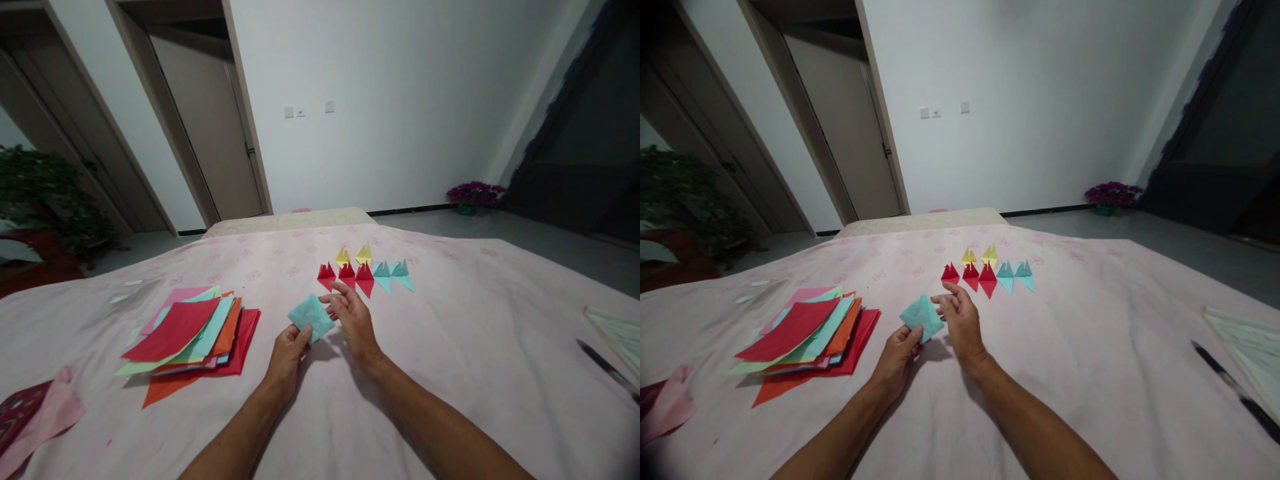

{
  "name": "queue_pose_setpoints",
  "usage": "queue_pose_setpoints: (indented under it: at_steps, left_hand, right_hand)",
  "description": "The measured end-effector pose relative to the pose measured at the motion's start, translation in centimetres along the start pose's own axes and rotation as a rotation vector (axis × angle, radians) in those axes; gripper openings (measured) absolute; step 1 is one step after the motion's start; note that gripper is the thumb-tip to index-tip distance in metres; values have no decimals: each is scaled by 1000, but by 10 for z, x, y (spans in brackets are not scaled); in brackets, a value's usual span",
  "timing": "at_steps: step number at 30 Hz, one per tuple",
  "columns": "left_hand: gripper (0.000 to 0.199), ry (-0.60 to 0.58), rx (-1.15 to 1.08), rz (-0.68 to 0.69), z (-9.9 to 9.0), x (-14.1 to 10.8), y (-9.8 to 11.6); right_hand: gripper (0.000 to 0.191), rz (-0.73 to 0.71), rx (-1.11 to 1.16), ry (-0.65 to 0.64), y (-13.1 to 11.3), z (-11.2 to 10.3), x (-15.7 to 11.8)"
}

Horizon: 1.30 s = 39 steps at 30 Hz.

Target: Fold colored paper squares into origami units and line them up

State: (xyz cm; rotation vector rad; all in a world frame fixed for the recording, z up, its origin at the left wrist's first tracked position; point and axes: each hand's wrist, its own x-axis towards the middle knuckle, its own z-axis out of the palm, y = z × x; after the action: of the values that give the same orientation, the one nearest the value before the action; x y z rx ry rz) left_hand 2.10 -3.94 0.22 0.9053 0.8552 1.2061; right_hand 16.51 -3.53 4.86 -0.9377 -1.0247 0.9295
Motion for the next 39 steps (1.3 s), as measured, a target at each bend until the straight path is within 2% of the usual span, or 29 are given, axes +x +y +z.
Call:
queue_pose_setpoints:
  at_steps: [5,9,11,14,21,25,28,35,39]
  left_hand:
    - [44,51,-231,-44,-2,5,7]
    - [42,20,-278,-50,-6,8,4]
    - [42,20,-288,-58,-8,9,3]
    - [42,30,-295,-97,-9,10,4]
    - [40,-21,-261,-149,-16,13,8]
    - [38,-38,-258,-140,-18,14,8]
    - [43,-42,-253,-110,-17,13,11]
    - [51,11,-265,24,-14,14,11]
    - [54,31,-260,42,-17,15,9]
  right_hand:
    - [37,-148,-257,-75,13,-2,-10]
    - [22,-398,-410,-128,15,-2,-18]
    - [23,-502,-450,-140,14,-4,-18]
    - [29,-565,-509,-158,11,-7,-15]
    - [28,-575,-558,-192,6,-11,-11]
    - [23,-608,-559,-211,5,-10,-11]
    - [22,-629,-551,-231,6,-9,-12]
    - [25,-477,-512,-194,9,-7,-14]
    - [28,-440,-531,-184,10,-5,-16]
